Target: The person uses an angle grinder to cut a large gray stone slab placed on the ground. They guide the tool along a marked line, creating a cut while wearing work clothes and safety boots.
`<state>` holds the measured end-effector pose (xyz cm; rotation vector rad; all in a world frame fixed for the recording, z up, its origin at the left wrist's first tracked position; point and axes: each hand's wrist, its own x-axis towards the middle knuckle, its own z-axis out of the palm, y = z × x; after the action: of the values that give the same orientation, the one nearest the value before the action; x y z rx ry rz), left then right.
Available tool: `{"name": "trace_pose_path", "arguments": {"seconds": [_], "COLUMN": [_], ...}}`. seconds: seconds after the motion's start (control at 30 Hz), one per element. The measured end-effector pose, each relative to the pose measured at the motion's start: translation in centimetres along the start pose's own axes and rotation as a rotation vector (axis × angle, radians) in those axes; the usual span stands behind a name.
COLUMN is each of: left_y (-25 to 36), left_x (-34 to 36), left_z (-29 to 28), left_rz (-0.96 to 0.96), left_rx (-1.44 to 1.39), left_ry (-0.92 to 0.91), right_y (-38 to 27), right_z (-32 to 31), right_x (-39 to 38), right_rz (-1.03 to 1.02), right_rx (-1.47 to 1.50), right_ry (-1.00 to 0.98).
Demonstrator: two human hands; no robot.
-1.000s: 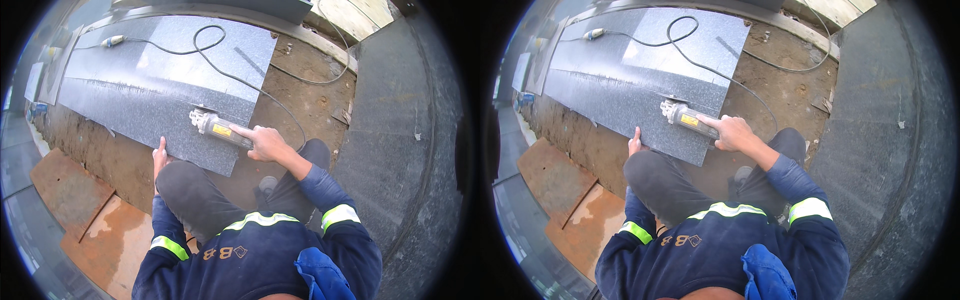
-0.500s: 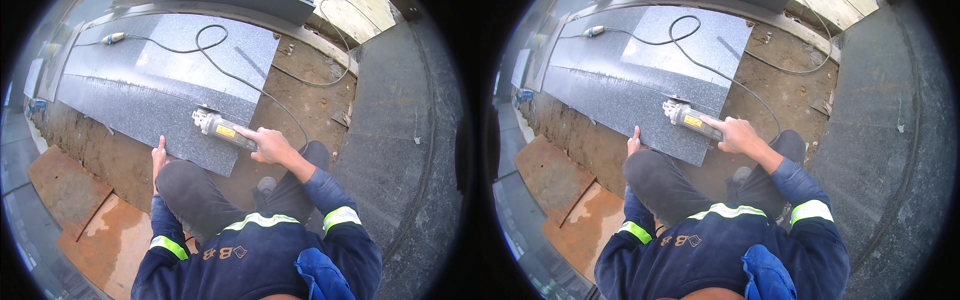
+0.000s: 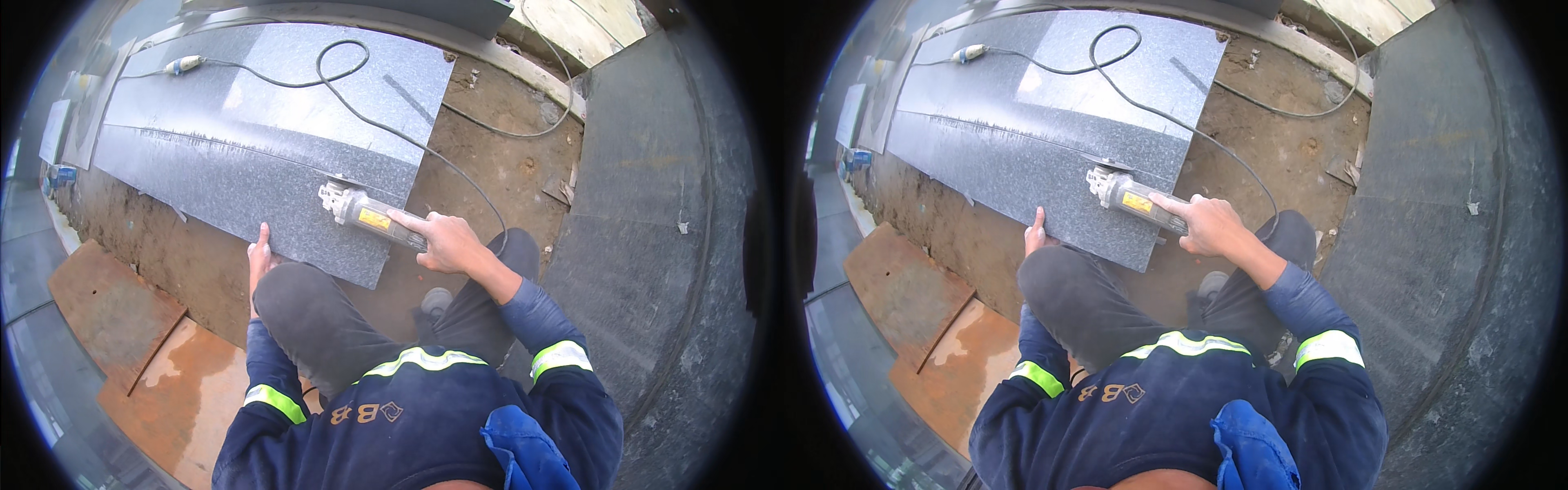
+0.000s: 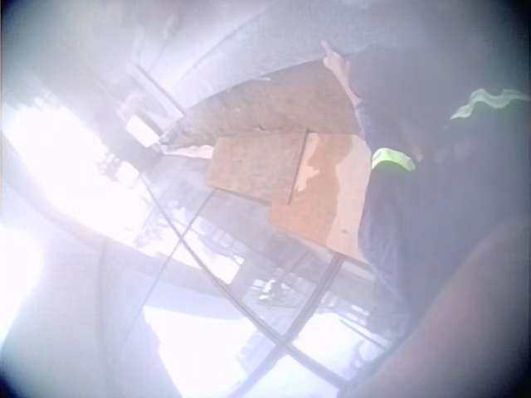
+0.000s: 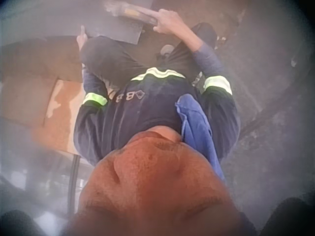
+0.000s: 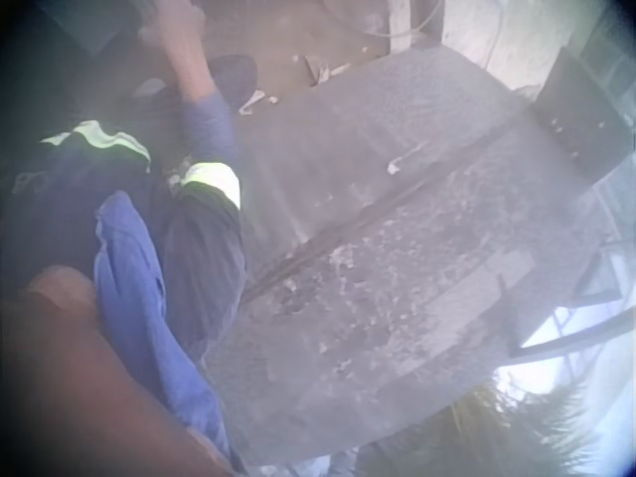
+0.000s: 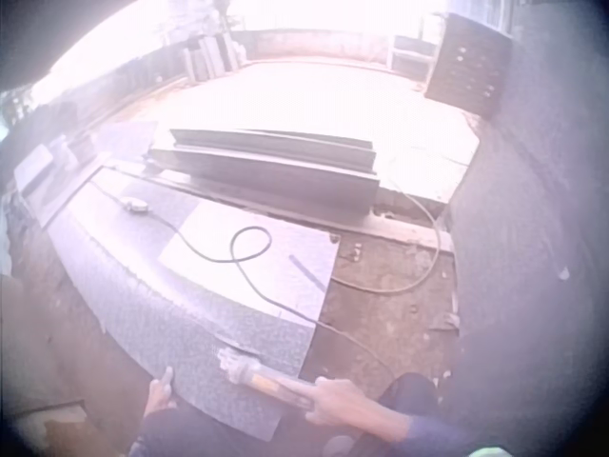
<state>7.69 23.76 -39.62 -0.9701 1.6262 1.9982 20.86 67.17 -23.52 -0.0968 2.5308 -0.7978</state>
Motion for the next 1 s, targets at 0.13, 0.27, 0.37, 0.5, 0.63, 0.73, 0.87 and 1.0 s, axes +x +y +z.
{"name": "trace_pose_path", "arguments": {"seconds": [0.13, 0.27, 0.37, 0.5, 0.63, 0.73, 0.87, 1.0], "left_y": [-0.2, -0.2, -0.3, 0.0, -0.1, 0.1, 0.2, 0.5], "left_x": [0.2, 0.2, 0.1, -0.1, -0.7, -0.5, -0.7, -0.9], "left_z": [0.0, -0.2, -0.1, -0.3, 0.7, 0.7, 0.5, 0.6], "left_rz": [0.002, -0.003, 0.003, 0.018, 0.004, 0.036, 0.031, 0.009], "left_rx": [-0.074, -0.030, -0.025, -0.006, -0.009, 0.008, 0.032, 0.002], "left_ry": [-0.022, -0.023, -0.049, -0.058, -0.056, -0.022, 0.005, -0.001], "right_y": [0.0, 0.1, 0.5, 0.3, 0.2, -0.1, 0.1, 1.0], "right_z": [-0.7, -0.7, -0.1, 0.6, 1.0, 1.0, 0.5, 0.0], "right_x": [-1.3, -1.2, -0.4, 1.3, 2.8, 3.0, 1.4, -1.1], "right_rz": [-0.012, -0.006, -0.011, -0.043, -0.048, -0.065, -0.018, -0.006], "right_rx": [0.020, 0.026, 0.043, 0.055, 0.036, 0.023, -0.011, -0.007], "right_ry": [0.019, 0.016, 0.027, 0.034, 0.033, 0.047, -0.002, -0.005]}}
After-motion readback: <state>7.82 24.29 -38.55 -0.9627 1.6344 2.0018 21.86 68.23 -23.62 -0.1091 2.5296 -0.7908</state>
